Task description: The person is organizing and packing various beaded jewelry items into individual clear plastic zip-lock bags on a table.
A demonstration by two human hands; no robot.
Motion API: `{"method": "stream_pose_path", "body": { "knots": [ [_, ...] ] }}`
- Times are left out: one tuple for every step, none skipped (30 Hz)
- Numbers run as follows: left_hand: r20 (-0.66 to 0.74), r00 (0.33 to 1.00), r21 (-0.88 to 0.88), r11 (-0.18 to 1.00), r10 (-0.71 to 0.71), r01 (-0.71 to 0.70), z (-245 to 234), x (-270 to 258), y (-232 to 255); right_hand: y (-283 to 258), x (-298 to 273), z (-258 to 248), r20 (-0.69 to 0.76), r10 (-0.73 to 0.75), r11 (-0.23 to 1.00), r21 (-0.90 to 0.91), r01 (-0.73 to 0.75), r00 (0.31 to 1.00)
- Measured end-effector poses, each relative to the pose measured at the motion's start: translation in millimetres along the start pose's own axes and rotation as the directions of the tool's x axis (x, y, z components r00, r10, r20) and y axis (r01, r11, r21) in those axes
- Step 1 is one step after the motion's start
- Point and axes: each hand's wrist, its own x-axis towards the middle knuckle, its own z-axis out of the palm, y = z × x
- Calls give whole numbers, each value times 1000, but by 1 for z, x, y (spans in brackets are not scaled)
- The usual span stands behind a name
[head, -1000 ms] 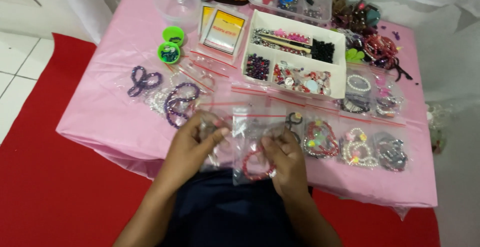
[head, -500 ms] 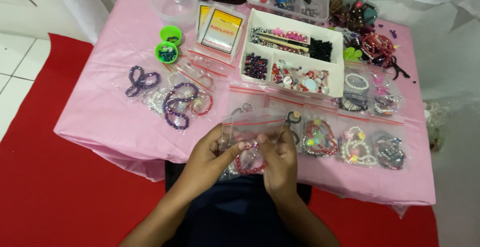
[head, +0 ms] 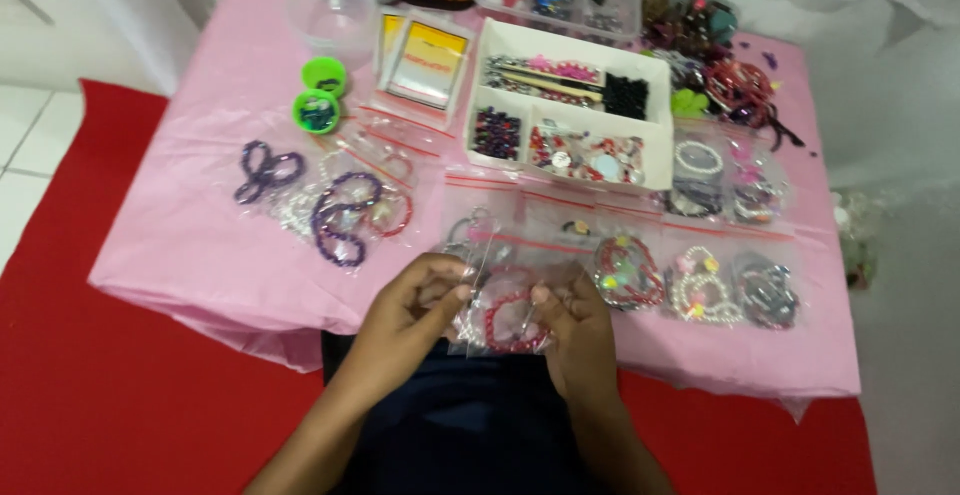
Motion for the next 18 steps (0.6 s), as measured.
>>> {"method": "stream_pose_path", "body": {
  "knots": [
    [20,1000,1,1000,-5,5,-1,-1,3,-1,5,-10,-19,-6,1000,2,6,1000],
    [22,1000,19,1000,-13,13,-3,-2,7,-3,9,-20,-51,-85,993,80,89,995],
    [22,1000,35,999,-19,19,-4,-2,11,-5,15,-31,-86,-163,973,151,175,983],
    [41,999,34,999,-22,20,-5,-2,13,-18,16,-36,-102,-171,972,148,185,980],
    [-13,997,64,995,-72,72,-5,-3,15,-30,17,-41,-173,-190,961,168,219,966],
    [-68,991,92,988,-119,125,-6,-4,17,-42,17,-46,-243,-207,949,185,255,948],
    [-55,991,94,988,-121,126,-4,-3,16,-47,16,-48,-256,-212,948,183,262,943],
    [-60,993,107,989,-98,104,-3,-2,14,-51,14,-50,-236,-245,947,150,285,940],
    [-70,995,119,989,-75,83,-2,-2,12,-55,13,-51,-214,-276,945,117,305,937],
    [-60,995,121,989,-78,85,1,-2,9,-54,8,-44,-223,-278,944,116,308,934],
    [-13,1000,154,988,-14,16,4,-2,7,-52,5,-36,-180,-221,962,119,245,959],
    [35,998,183,982,49,-54,7,-2,5,-51,1,-27,-136,-163,976,121,180,977],
    [41,998,185,981,48,-55,12,-1,4,-42,0,-25,-141,-166,976,122,183,976],
    [97,995,235,971,10,-32,16,-1,4,-33,0,-22,-215,-32,996,-86,14,976],
    [147,989,287,958,-31,-13,20,-1,3,-23,0,-19,-307,87,946,-273,-175,948],
    [149,988,290,957,-31,-14,25,0,8,-24,-5,-10,-307,87,947,-270,-174,948],
    [128,985,303,950,-117,73,30,1,13,-24,-10,-2,-125,-5,957,-288,-31,992],
    [107,973,315,936,-202,160,35,1,18,-24,-15,6,62,-98,954,-279,111,993]
  ]
}}
